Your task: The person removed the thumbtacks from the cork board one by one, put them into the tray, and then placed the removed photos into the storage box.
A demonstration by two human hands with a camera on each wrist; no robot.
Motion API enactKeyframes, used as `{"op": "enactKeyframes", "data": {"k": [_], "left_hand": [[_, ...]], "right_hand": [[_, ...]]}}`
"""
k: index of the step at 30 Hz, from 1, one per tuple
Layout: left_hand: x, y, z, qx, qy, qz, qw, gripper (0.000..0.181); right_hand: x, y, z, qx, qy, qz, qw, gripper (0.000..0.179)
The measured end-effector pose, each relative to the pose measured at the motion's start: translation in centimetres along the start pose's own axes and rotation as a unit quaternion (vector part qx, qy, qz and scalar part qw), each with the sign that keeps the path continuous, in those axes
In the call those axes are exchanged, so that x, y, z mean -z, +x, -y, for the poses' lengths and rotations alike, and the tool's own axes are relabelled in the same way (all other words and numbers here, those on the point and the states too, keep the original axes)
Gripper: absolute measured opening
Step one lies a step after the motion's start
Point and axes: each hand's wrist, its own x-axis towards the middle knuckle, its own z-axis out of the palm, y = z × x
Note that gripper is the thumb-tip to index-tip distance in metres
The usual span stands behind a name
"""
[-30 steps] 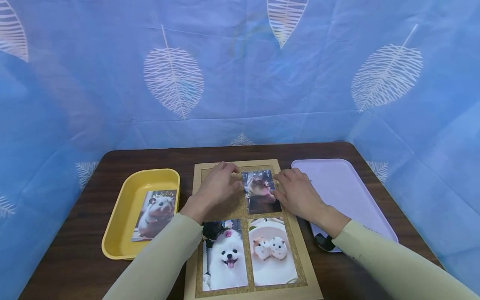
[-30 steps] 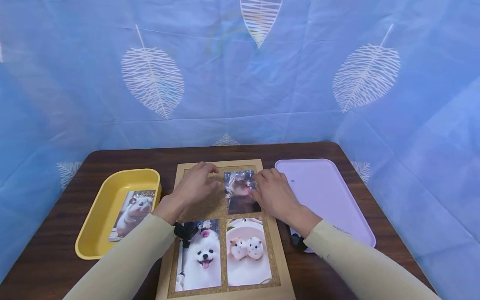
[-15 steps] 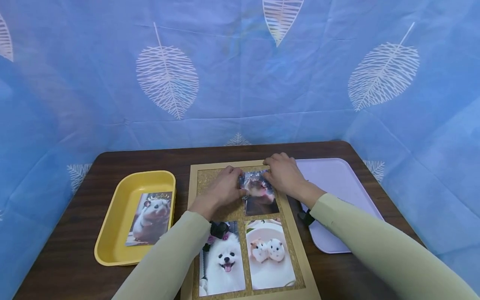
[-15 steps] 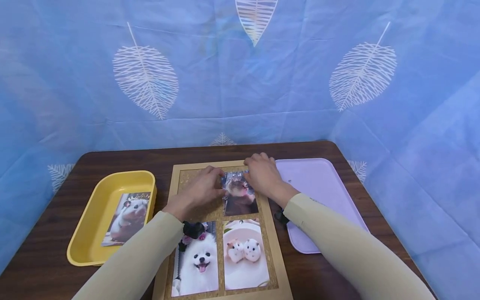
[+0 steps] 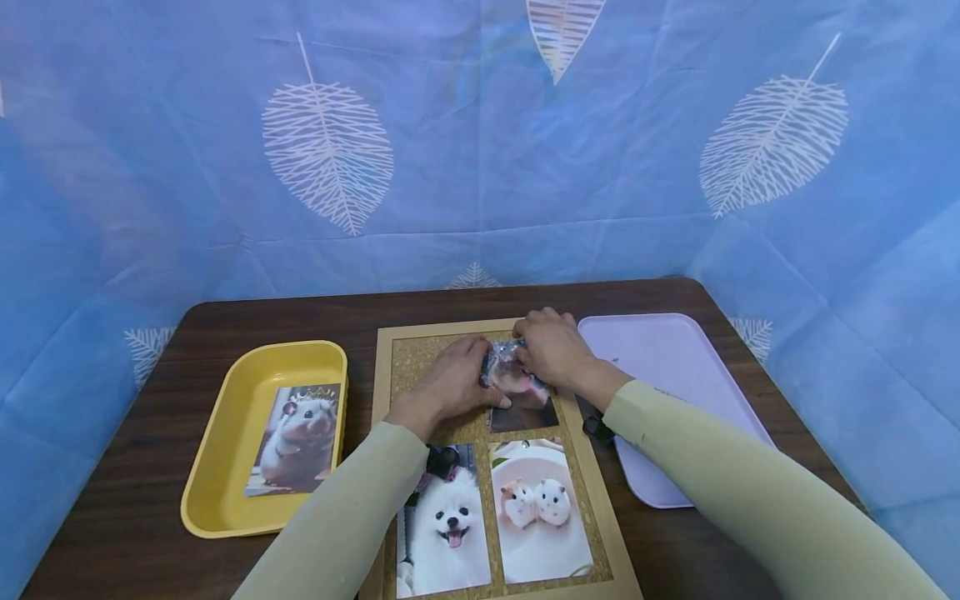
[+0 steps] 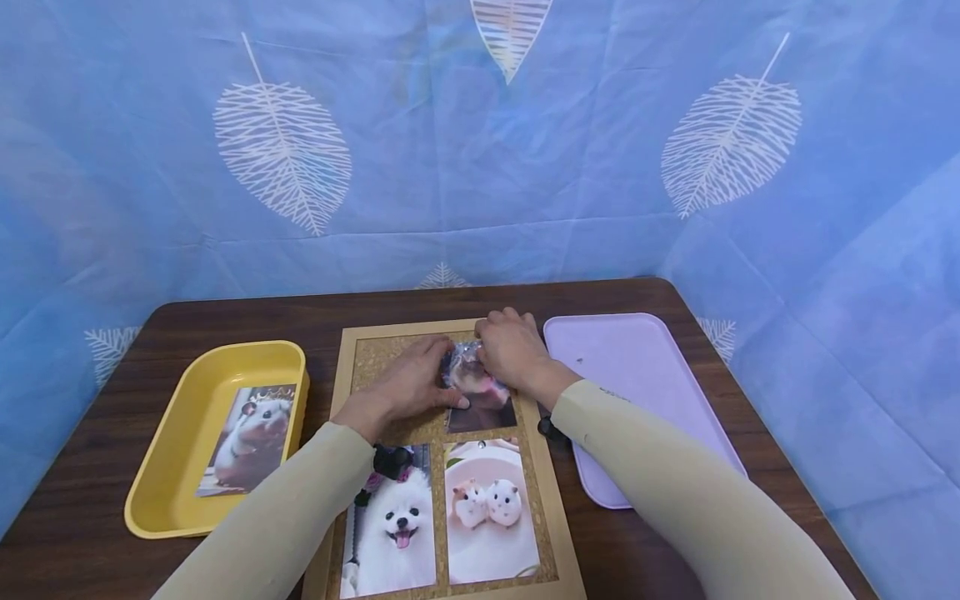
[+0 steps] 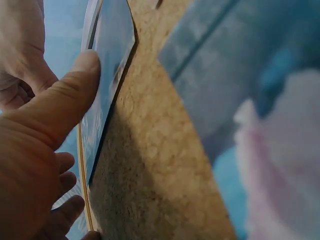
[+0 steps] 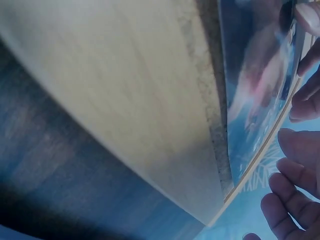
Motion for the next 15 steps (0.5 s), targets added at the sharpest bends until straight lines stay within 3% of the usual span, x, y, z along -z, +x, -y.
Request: {"op": "enactKeyframes", "data": {"k": [6,15], "left_hand": [[-0.05,-0.02,0.17,-0.013,0.029,0.016,0.9994,0.094],[-0.21,-0.01,0.51,-0.011,0.037,0.011,0.9992,0.094]], "right_hand": [[-0.08,0.06,-0.08,0.003,-0.008,-0.003,1.0000,0.030],[-0.35,0.25,-0.31,0.008,-0.020,-0.008,0.9997,0.030]]}}
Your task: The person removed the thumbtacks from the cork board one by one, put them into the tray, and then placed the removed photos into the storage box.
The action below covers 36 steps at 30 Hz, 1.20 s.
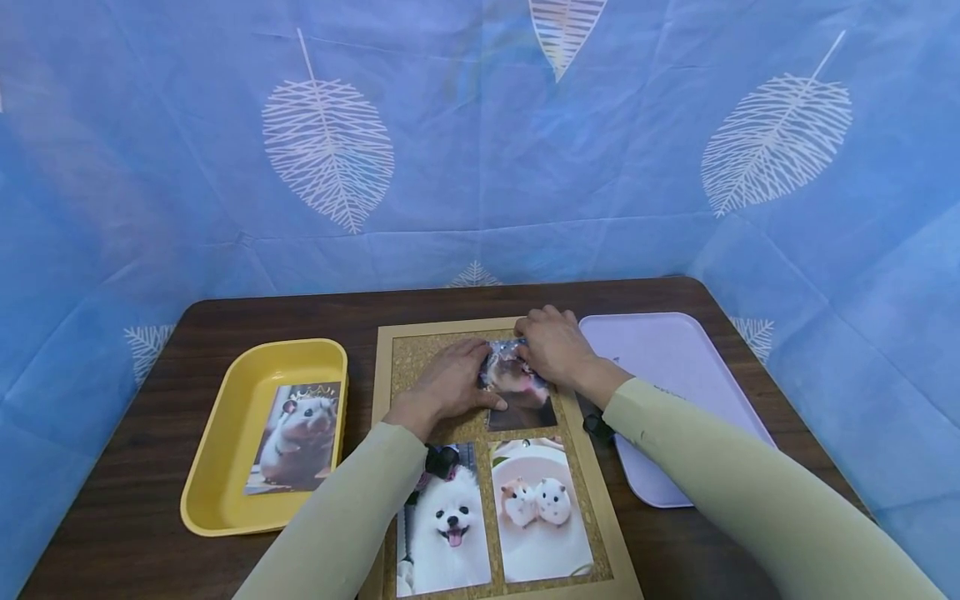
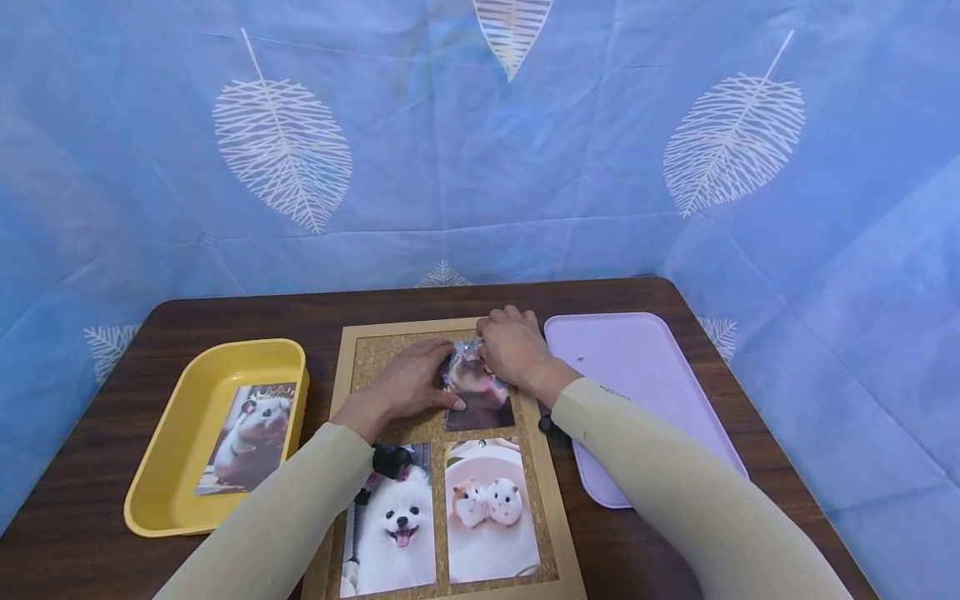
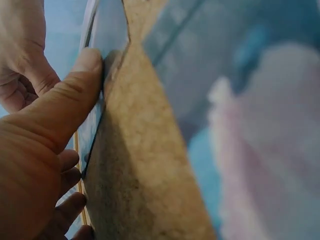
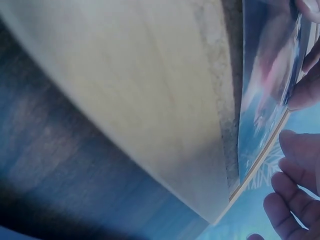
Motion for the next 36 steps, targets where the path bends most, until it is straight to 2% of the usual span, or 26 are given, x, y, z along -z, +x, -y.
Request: {"op": "enactKeyframes", "data": {"k": [11,15,25,36], "left_hand": [[-0.4,-0.4,0.0,-0.004,0.091,0.009,0.9958,0.110],[-0.4,-0.6,0.1,-0.008,0.094,0.018,0.9953,0.115],[0.0,-1.5,0.1,0.004,0.114,0.088,0.9895,0.121],[0.2,-1.8,0.0,0.006,0.116,0.109,0.9872,0.120]], "right_hand": [[-0.1,0.5,0.1,0.030,-0.024,-0.014,0.9992,0.024],[-0.2,0.5,0.0,0.032,-0.034,-0.012,0.9988,0.024],[-0.3,0.5,-0.1,0.034,-0.037,-0.011,0.9987,0.025],[0.2,0.9,-0.1,0.063,-0.041,-0.020,0.9970,0.020]]}}
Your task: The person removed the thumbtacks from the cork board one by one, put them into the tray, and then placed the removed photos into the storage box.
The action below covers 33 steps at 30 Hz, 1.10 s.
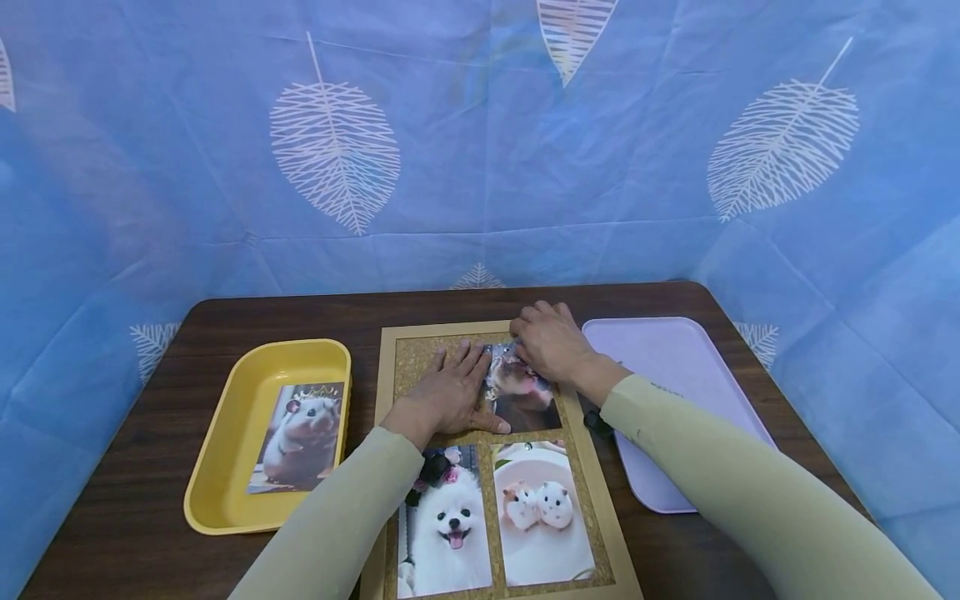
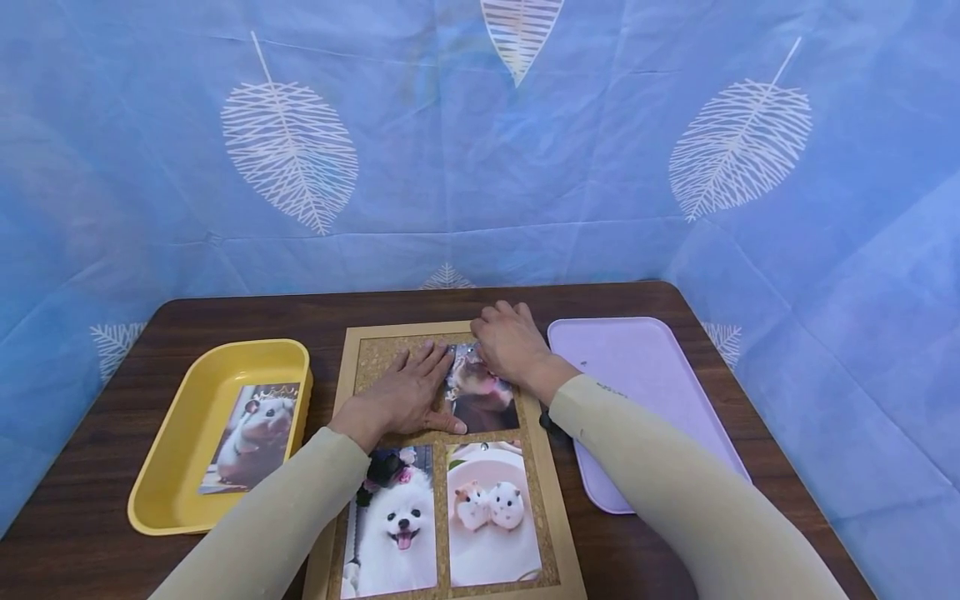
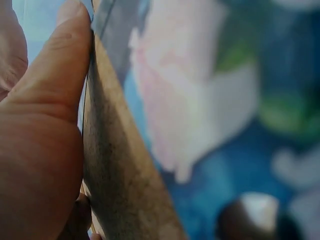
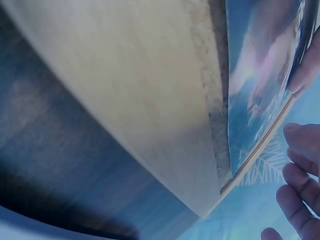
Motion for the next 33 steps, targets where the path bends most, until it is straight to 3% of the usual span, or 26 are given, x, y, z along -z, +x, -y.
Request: {"op": "enactKeyframes", "data": {"k": [19,33], "left_hand": [[-0.5,0.2,0.3,-0.003,-0.012,0.001,0.9999,0.120],[-0.6,0.2,0.4,-0.003,-0.021,-0.004,0.9998,0.121]], "right_hand": [[0.1,0.9,0.0,0.021,-0.032,0.016,0.9991,0.016],[-0.3,1.9,-0.4,0.074,-0.073,0.017,0.9945,0.014]]}}
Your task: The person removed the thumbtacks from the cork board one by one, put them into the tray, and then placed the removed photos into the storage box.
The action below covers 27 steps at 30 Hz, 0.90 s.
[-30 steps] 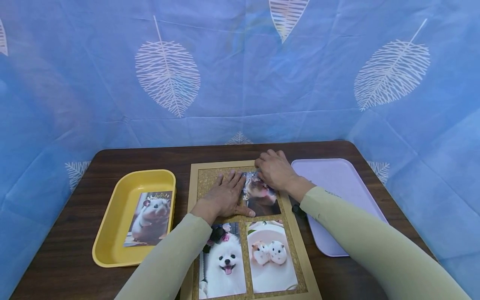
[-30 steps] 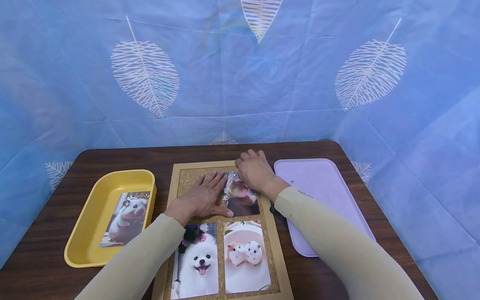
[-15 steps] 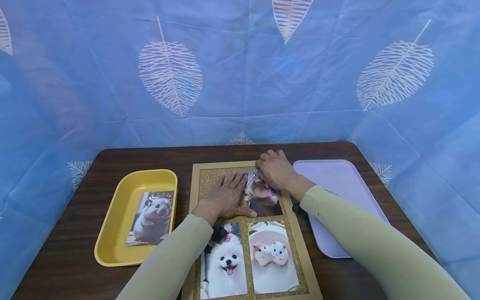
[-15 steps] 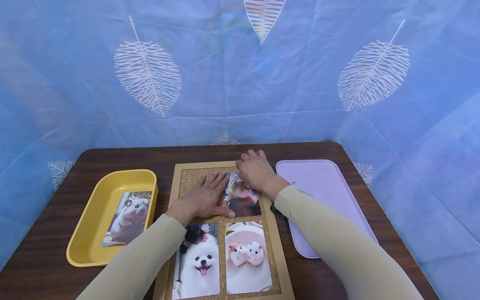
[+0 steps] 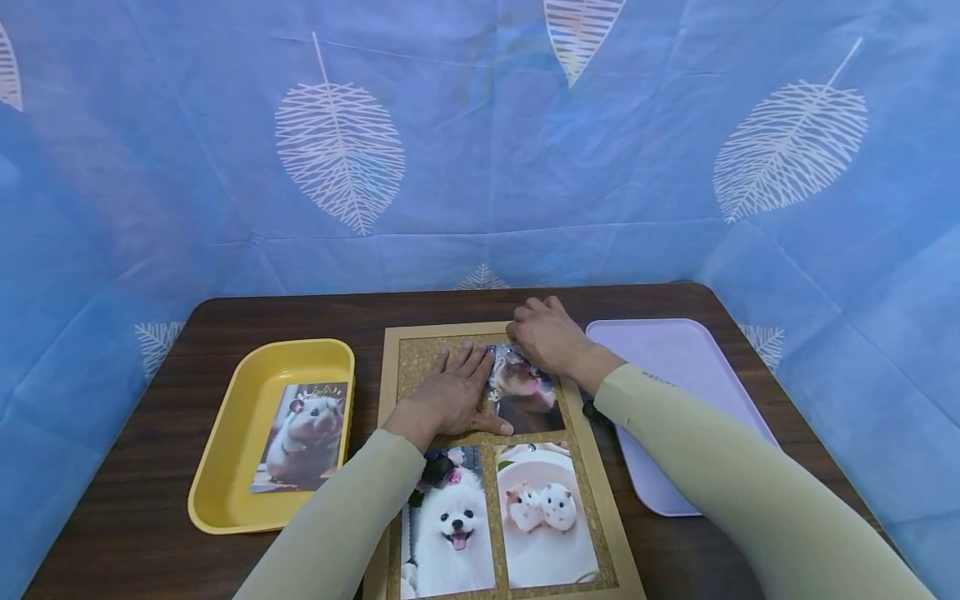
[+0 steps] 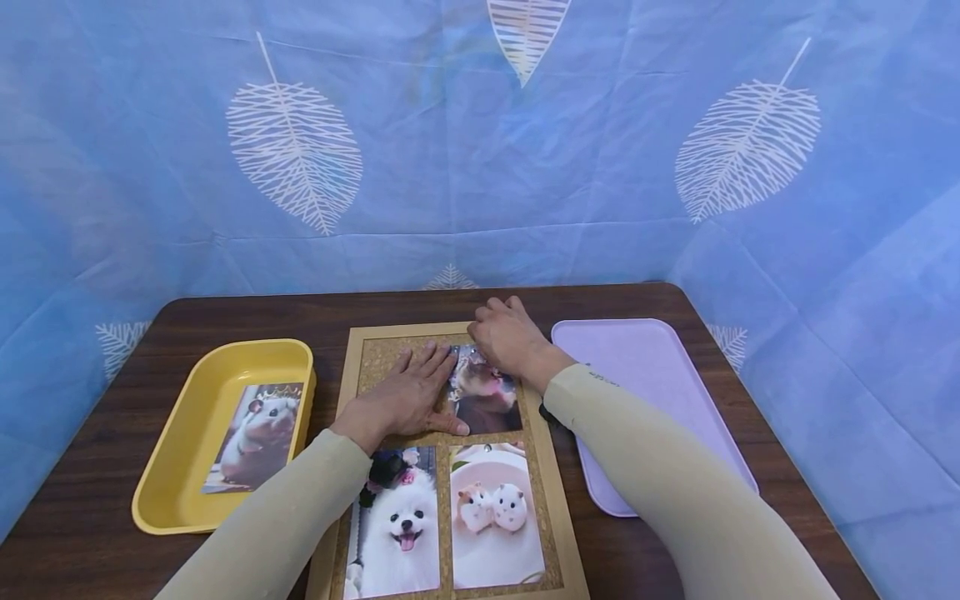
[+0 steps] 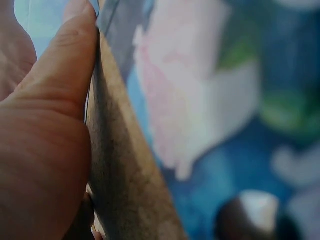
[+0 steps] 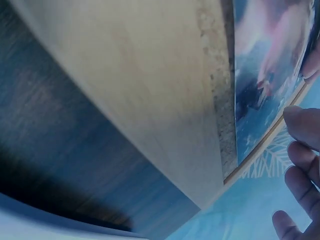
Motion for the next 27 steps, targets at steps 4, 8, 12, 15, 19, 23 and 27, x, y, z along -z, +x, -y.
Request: {"op": "enactKeyframes", "data": {"k": [4,8,12,15,19,23,27], "left_hand": [[0.01,-0.06,-0.04,-0.001,0.000,0.002,1.0000,0.121],[0.08,-0.16,-0.10,0.000,-0.002,0.005,1.0000,0.120],[0.14,-0.21,-0.14,0.001,-0.005,0.006,1.0000,0.120],[0.15,-0.17,-0.15,0.001,-0.005,0.007,1.0000,0.119],[0.18,-0.16,-0.13,0.001,-0.008,0.006,0.9999,0.120],[0.31,-0.26,-0.13,-0.001,-0.009,0.005,0.9999,0.120],[0.34,-0.22,-0.08,-0.003,-0.008,0.004,1.0000,0.120]], "right_hand": [[-0.09,0.14,0.09,0.008,0.004,0.002,1.0000,0.015],[-0.15,0.28,0.20,0.015,0.002,0.006,0.9999,0.015],[-0.33,0.42,0.34,0.020,-0.003,0.005,0.9998,0.013],[-0.48,0.52,0.40,0.021,-0.006,0.005,0.9997,0.013],[-0.52,0.62,0.36,0.022,-0.003,0.005,0.9997,0.012],[-0.40,0.69,0.29,0.027,-0.002,0.003,0.9996,0.012],[-0.35,0.85,0.25,0.028,0.000,0.008,0.9996,0.015]]}}
